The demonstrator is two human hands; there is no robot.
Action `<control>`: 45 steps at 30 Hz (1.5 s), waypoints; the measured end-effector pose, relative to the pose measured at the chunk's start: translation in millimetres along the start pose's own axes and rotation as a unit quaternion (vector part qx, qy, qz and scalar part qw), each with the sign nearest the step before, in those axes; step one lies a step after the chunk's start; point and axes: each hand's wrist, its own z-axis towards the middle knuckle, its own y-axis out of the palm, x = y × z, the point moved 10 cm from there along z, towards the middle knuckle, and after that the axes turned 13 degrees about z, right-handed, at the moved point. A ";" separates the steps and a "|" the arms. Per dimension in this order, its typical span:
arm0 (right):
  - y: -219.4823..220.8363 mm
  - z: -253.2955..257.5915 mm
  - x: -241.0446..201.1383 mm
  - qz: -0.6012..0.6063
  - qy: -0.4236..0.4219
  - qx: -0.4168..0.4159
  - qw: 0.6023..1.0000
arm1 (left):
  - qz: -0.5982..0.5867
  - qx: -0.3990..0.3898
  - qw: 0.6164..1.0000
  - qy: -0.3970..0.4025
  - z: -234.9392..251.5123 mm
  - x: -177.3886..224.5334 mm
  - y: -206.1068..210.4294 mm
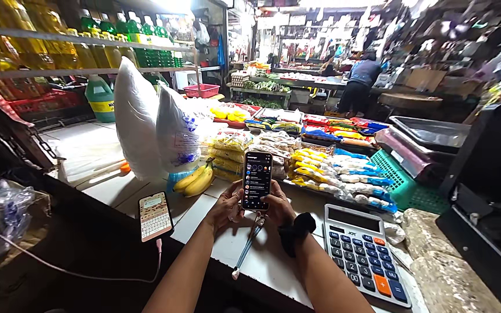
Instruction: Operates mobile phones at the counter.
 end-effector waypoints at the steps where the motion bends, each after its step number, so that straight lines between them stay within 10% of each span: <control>1: 0.4 -0.2 -0.4 0.002 -0.001 0.002 1.000 | 0.000 -0.002 1.000 0.004 0.2 0.1 0.3; 19: -11.5 -6.3 -35.3 -0.157 -0.165 0.155 0.961 | 0.062 -0.035 0.997 0.024 -2.9 4.0 10.8; 31: -6.8 -1.0 -3.9 -0.154 0.012 0.060 0.986 | -0.014 0.092 0.996 0.002 -3.5 4.1 -9.9; 45: -3.8 -1.6 -4.0 -0.136 -0.008 0.019 0.991 | -0.029 0.089 0.996 0.004 -0.9 1.3 -11.3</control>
